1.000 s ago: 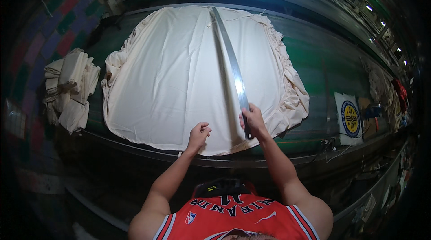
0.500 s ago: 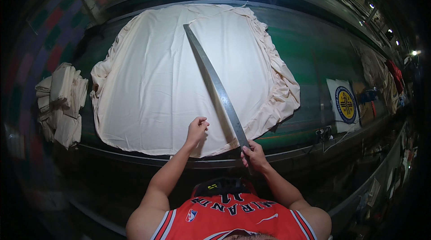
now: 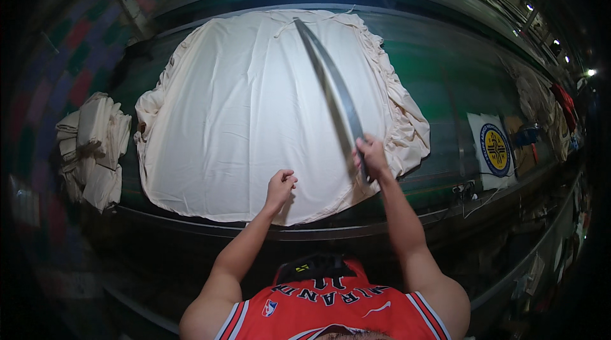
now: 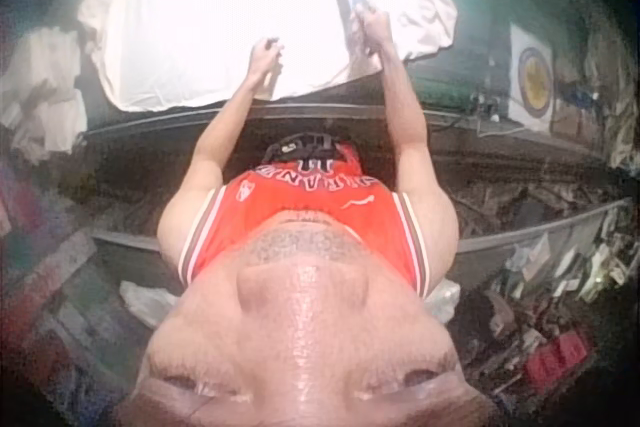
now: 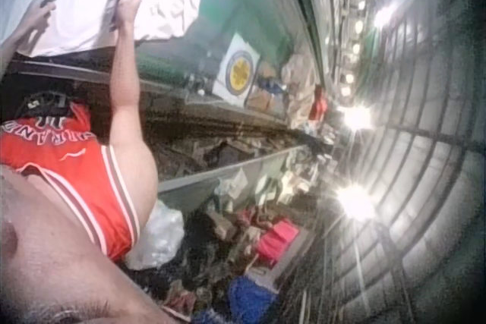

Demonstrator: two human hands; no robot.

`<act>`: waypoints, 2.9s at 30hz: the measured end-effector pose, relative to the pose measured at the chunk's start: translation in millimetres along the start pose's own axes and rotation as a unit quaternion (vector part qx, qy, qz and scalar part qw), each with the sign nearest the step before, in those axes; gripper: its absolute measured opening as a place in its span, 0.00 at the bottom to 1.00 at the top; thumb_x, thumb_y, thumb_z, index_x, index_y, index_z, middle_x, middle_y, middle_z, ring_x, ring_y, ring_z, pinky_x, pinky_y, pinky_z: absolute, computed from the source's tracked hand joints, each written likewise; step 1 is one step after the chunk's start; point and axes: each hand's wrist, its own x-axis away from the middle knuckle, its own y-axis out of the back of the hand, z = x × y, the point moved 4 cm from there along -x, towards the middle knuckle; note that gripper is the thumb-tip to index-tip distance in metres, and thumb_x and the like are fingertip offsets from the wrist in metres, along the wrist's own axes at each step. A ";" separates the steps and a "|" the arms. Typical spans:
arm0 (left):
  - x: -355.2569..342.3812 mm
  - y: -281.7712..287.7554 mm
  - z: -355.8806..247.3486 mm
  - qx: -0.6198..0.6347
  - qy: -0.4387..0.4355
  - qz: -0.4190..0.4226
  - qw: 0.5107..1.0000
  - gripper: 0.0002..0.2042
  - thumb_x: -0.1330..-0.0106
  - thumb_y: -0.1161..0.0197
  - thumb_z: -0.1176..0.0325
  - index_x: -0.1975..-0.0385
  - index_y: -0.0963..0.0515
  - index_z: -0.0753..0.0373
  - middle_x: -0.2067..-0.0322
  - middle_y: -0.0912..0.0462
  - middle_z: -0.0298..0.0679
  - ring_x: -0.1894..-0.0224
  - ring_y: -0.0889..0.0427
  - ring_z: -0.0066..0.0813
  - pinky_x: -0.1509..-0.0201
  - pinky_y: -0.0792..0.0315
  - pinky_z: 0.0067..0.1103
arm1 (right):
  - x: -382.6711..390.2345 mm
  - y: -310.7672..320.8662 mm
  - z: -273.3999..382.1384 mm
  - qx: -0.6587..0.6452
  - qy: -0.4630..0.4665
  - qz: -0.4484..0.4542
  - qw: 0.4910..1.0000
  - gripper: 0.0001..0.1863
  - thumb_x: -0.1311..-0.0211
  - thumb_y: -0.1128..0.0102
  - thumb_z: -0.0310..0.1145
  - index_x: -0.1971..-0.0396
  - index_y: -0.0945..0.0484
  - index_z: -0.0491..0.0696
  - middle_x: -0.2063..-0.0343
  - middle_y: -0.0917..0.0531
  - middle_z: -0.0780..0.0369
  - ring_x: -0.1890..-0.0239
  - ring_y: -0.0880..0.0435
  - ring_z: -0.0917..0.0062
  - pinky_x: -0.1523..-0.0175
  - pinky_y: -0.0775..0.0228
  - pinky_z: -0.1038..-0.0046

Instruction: The person spreads a large white fabric on a green worktable, uses a long metal ruler to align and cut the fabric into a rectangular shape, and then places a circular logo patch on the center of the cut piece.

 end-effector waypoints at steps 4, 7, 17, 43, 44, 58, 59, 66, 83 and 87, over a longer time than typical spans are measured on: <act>-1.1 5.6 1.9 -0.016 0.011 -0.012 1.000 0.14 0.32 0.43 0.72 0.50 0.26 0.72 0.65 0.18 0.41 0.68 0.21 0.22 0.62 0.25 0.19 | -70.8 24.7 52.8 -0.117 -0.009 0.002 0.993 0.09 0.27 0.49 0.35 0.67 0.28 0.48 0.80 0.26 0.65 0.86 0.29 0.82 0.83 0.37 0.79; -2.3 2.5 3.9 -0.008 0.012 -0.018 1.000 0.13 0.33 0.44 0.72 0.51 0.26 0.71 0.66 0.17 0.40 0.69 0.21 0.21 0.65 0.25 0.19 | -89.5 33.6 65.6 -0.186 -0.041 0.009 0.982 0.07 0.27 0.50 0.35 0.66 0.30 0.48 0.77 0.26 0.64 0.84 0.30 0.82 0.82 0.38 0.79; -17.4 -13.1 -0.9 -0.003 0.018 0.006 1.000 0.13 0.32 0.44 0.72 0.51 0.25 0.70 0.66 0.17 0.39 0.68 0.21 0.21 0.65 0.25 0.19 | -29.9 52.1 23.6 -0.080 -0.014 -0.043 0.996 0.07 0.28 0.48 0.35 0.65 0.31 0.48 0.79 0.25 0.63 0.87 0.28 0.81 0.85 0.36 0.78; 54.8 -7.7 35.8 -0.361 -0.007 0.216 0.907 0.15 0.33 0.40 0.62 0.55 0.21 0.68 0.61 0.15 0.51 0.57 0.15 0.43 0.51 0.24 0.31 | -125.9 -98.5 -1.9 -0.052 -0.009 0.030 0.998 0.07 0.28 0.52 0.29 0.64 0.28 0.41 0.79 0.23 0.61 0.85 0.25 0.80 0.83 0.31 0.76; 58.7 -5.9 36.0 -0.355 -0.006 0.219 0.909 0.15 0.33 0.40 0.62 0.55 0.21 0.68 0.61 0.15 0.51 0.57 0.15 0.43 0.51 0.24 0.31 | -136.8 -99.4 2.8 -0.049 0.001 0.027 0.998 0.07 0.28 0.51 0.29 0.65 0.29 0.42 0.79 0.23 0.61 0.85 0.26 0.80 0.82 0.32 0.77; 66.1 10.5 31.8 -0.317 -0.011 0.241 0.917 0.17 0.31 0.41 0.61 0.51 0.22 0.68 0.59 0.15 0.49 0.55 0.16 0.38 0.49 0.24 0.29 | -141.4 -96.3 22.0 -0.118 -0.015 0.056 0.991 0.08 0.27 0.52 0.30 0.67 0.29 0.42 0.76 0.23 0.61 0.83 0.26 0.81 0.80 0.32 0.76; 66.4 16.4 30.5 -0.307 -0.013 0.232 0.923 0.17 0.31 0.41 0.61 0.51 0.22 0.68 0.58 0.15 0.48 0.55 0.16 0.37 0.49 0.24 0.29 | -129.0 -95.8 17.5 -0.107 -0.013 0.059 0.992 0.08 0.28 0.52 0.29 0.67 0.29 0.42 0.77 0.23 0.61 0.83 0.26 0.81 0.80 0.32 0.76; 61.9 101.6 18.3 -0.333 -0.056 0.103 0.935 0.15 0.45 0.43 0.80 0.57 0.19 0.67 0.61 0.16 0.49 0.58 0.16 0.44 0.52 0.23 0.32 | -37.3 -95.0 -45.6 -0.053 -0.012 0.050 0.997 0.12 0.27 0.51 0.31 0.50 0.27 0.41 0.79 0.22 0.62 0.86 0.23 0.80 0.83 0.29 0.78; 95.0 197.6 35.5 -0.450 -0.090 0.094 0.884 0.09 0.41 0.45 0.74 0.66 0.19 0.66 0.63 0.18 0.51 0.56 0.19 0.52 0.50 0.27 0.38 | 62.1 -173.9 -143.8 -0.032 -0.062 0.022 0.997 0.12 0.28 0.51 0.31 0.50 0.31 0.41 0.74 0.22 0.61 0.83 0.22 0.79 0.80 0.26 0.76; 91.3 175.1 23.2 -0.374 -0.112 0.080 0.917 0.10 0.37 0.42 0.71 0.60 0.19 0.67 0.61 0.16 0.51 0.56 0.17 0.47 0.50 0.25 0.34 | 58.5 -189.7 -147.4 -0.045 -0.049 -0.013 0.998 0.13 0.29 0.52 0.27 0.49 0.34 0.39 0.73 0.22 0.61 0.83 0.23 0.79 0.80 0.27 0.75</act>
